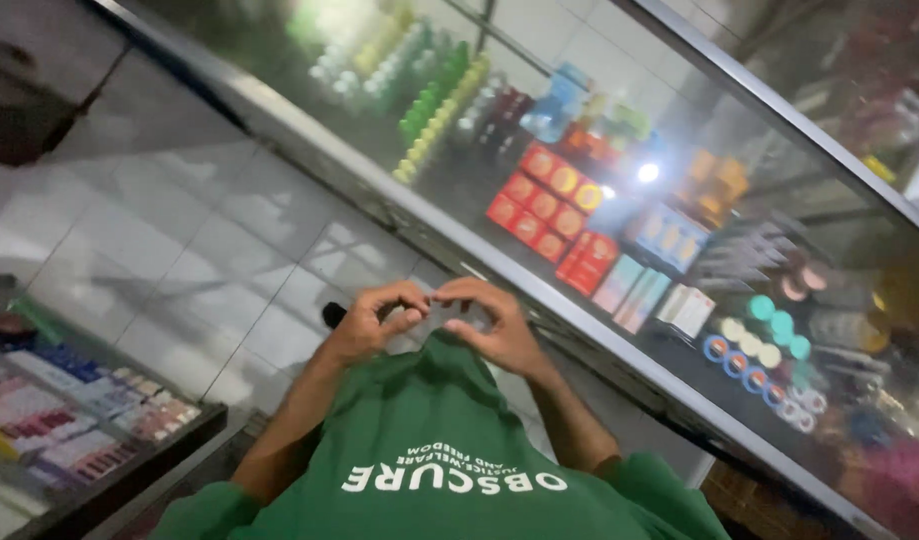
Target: Arrange cosmetic product boxes from a shipping carton onto a glass display shelf.
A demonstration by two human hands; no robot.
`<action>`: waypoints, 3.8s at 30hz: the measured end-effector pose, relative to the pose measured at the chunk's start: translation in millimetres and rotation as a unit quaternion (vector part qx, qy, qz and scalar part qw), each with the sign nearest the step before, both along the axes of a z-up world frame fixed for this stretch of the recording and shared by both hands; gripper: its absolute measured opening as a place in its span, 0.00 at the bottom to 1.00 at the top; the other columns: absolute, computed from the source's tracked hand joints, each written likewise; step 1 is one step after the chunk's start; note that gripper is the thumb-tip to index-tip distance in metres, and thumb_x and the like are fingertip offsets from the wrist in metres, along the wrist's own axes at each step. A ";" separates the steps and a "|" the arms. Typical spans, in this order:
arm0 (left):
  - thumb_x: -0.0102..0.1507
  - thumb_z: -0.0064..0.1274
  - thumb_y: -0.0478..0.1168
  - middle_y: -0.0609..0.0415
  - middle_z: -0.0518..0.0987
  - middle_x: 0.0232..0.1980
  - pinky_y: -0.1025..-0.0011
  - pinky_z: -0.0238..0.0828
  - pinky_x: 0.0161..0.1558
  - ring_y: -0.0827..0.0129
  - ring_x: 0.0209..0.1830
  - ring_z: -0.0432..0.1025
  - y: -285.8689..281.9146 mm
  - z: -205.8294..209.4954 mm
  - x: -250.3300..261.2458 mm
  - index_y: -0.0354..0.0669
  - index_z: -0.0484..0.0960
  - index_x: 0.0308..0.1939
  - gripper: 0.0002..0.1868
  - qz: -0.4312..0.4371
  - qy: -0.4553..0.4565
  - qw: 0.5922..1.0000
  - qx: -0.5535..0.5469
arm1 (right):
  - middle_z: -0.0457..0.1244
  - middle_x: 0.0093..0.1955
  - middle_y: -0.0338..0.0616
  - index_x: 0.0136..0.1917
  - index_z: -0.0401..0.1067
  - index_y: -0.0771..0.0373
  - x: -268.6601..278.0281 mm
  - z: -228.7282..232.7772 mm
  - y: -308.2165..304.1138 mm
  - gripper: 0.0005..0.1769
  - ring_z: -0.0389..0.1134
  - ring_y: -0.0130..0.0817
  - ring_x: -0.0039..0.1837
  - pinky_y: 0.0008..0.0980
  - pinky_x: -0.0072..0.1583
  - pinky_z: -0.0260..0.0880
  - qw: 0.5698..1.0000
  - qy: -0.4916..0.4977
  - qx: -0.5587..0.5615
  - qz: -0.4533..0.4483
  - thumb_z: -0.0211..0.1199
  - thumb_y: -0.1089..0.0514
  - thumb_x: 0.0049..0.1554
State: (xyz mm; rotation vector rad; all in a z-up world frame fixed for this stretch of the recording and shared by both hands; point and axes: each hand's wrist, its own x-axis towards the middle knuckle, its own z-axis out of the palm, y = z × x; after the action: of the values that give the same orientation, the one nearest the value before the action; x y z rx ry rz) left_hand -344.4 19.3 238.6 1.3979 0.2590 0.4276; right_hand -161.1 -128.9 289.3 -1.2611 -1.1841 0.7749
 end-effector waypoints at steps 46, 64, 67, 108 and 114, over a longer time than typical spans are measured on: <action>0.66 0.59 0.39 0.40 0.78 0.58 0.62 0.74 0.56 0.54 0.55 0.76 695.7 179.3 46.0 0.29 0.77 0.56 0.19 0.053 0.062 0.895 0.439 | 0.65 0.64 0.51 0.53 0.73 0.68 -1.7 144.2 639.0 0.19 0.61 0.47 0.64 0.40 0.60 0.66 0.916 -0.328 -0.038 -0.228 0.75 0.67 0.49; 0.67 0.48 0.43 0.21 0.56 0.76 0.54 0.53 0.73 0.36 0.76 0.55 714.2 121.5 69.4 0.16 0.51 0.73 0.40 -0.128 0.167 0.888 0.408 | 0.40 0.82 0.63 0.66 0.70 0.59 27.1 96.1 741.0 0.39 0.36 0.62 0.80 0.60 0.70 0.42 0.653 -0.631 -0.335 -0.250 0.74 0.46 0.43; 0.69 0.46 0.46 0.22 0.56 0.76 0.53 0.54 0.71 0.36 0.77 0.53 713.4 125.1 71.5 0.17 0.51 0.73 0.39 -0.150 0.188 0.878 0.415 | 0.45 0.81 0.61 0.64 0.71 0.59 24.1 101.5 741.8 0.34 0.39 0.61 0.80 0.60 0.70 0.43 0.649 -0.631 -0.329 -0.269 0.73 0.50 0.44; 0.59 0.61 0.28 0.41 0.72 0.69 0.59 0.72 0.71 0.57 0.66 0.73 474.8 193.6 33.4 0.37 0.58 0.73 0.41 -0.487 -0.036 0.872 -0.038 | 0.60 0.73 0.61 0.59 0.71 0.60 -167.4 134.3 387.7 0.30 0.69 0.47 0.69 0.40 0.70 0.77 0.822 -0.180 -0.003 -0.541 0.79 0.62 0.45; 0.57 0.69 0.38 0.36 0.80 0.55 0.52 0.82 0.48 0.46 0.51 0.81 319.8 143.3 11.2 0.30 0.67 0.70 0.40 -0.498 -0.013 0.864 -0.071 | 0.68 0.59 0.66 0.56 0.75 0.68 -201.5 113.1 235.3 0.32 0.75 0.55 0.54 0.47 0.56 0.79 0.770 -0.298 -0.087 -0.558 0.82 0.53 0.43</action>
State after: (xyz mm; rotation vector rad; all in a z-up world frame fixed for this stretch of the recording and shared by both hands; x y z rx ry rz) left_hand -333.2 339.1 381.9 1.1966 -0.4565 -0.4293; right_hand -362.6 106.4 402.4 -2.1124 -0.5830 -0.4646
